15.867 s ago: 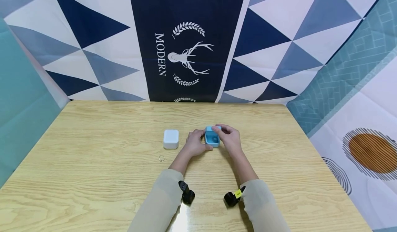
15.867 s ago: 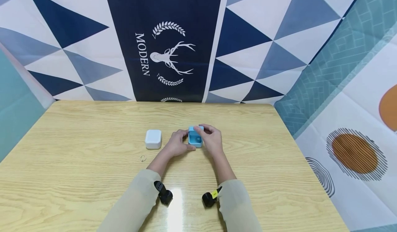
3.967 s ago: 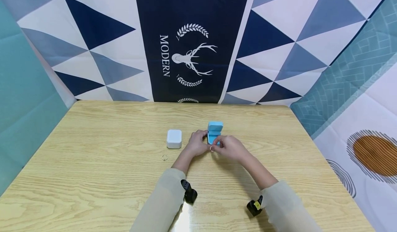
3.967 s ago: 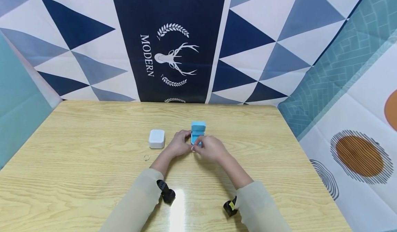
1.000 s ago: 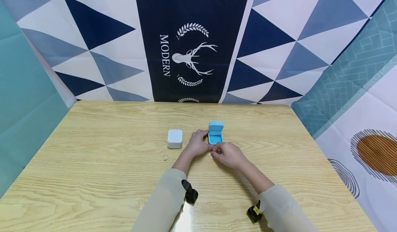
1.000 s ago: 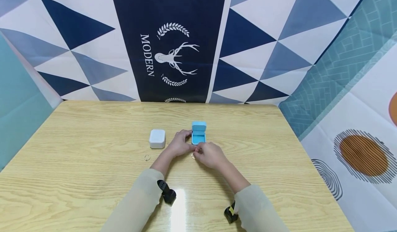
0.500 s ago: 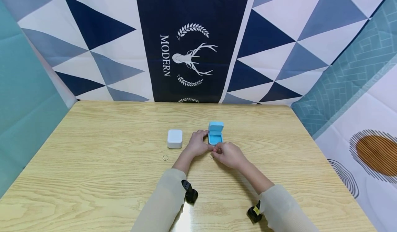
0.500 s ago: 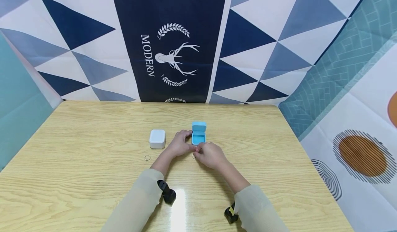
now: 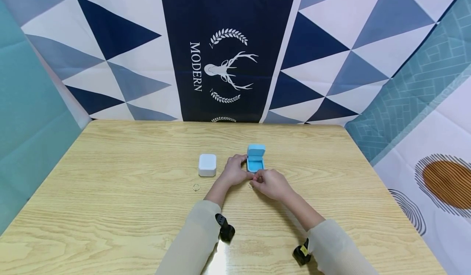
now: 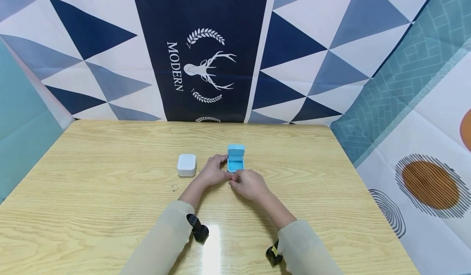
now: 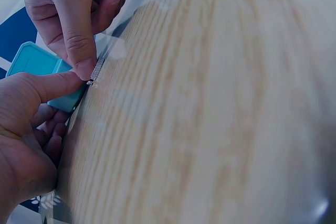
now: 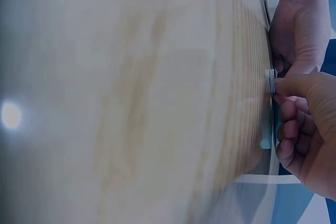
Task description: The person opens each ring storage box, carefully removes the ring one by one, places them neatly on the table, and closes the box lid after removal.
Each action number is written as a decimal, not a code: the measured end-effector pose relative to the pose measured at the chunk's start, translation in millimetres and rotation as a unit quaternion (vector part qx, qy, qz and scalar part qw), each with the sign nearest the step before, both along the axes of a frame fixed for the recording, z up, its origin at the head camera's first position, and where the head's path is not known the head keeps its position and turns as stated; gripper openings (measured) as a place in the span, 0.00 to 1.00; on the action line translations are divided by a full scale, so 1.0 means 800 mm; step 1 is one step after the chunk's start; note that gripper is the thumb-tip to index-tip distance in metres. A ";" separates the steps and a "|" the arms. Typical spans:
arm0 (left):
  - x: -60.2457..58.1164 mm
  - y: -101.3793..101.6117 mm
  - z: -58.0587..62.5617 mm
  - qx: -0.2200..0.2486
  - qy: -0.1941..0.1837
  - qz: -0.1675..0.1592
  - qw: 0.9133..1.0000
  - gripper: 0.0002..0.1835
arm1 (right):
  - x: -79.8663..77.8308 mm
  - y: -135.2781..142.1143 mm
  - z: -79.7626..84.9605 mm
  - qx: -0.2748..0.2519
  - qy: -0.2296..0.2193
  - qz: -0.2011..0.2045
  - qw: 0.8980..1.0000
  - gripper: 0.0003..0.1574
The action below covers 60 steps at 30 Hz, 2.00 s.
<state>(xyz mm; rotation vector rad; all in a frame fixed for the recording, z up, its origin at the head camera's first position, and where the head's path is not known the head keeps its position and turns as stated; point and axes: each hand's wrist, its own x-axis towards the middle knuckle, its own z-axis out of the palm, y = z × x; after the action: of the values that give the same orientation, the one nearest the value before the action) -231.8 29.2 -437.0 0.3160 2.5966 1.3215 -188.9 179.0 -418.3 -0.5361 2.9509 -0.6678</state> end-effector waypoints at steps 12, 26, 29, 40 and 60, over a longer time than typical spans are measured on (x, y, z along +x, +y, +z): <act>0.000 0.000 -0.001 -0.002 0.002 -0.002 1.000 0.39 | 0.000 0.001 0.000 -0.001 0.006 -0.001 1.000 0.08; 0.000 0.000 -0.001 0.001 0.010 0.001 1.000 0.40 | -0.002 0.012 0.008 -0.025 -0.003 -0.016 1.000 0.11; 0.001 0.000 -0.002 0.003 0.010 -0.001 1.000 0.41 | -0.003 0.015 0.012 -0.039 -0.001 -0.026 0.999 0.12; 0.002 0.001 0.000 0.007 0.005 -0.003 1.000 0.40 | -0.011 0.027 0.020 -0.105 0.002 -0.092 0.990 0.15; 0.000 0.001 -0.002 0.012 -0.002 0.006 1.000 0.40 | -0.028 0.034 0.032 -0.294 -0.067 -0.216 0.929 0.26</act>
<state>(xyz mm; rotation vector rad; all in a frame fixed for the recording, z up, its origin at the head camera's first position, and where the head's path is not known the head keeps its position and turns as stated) -232.0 30.0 -439.0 0.3032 2.5855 1.3560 -210.9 205.9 -393.1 0.1574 2.7140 -1.5815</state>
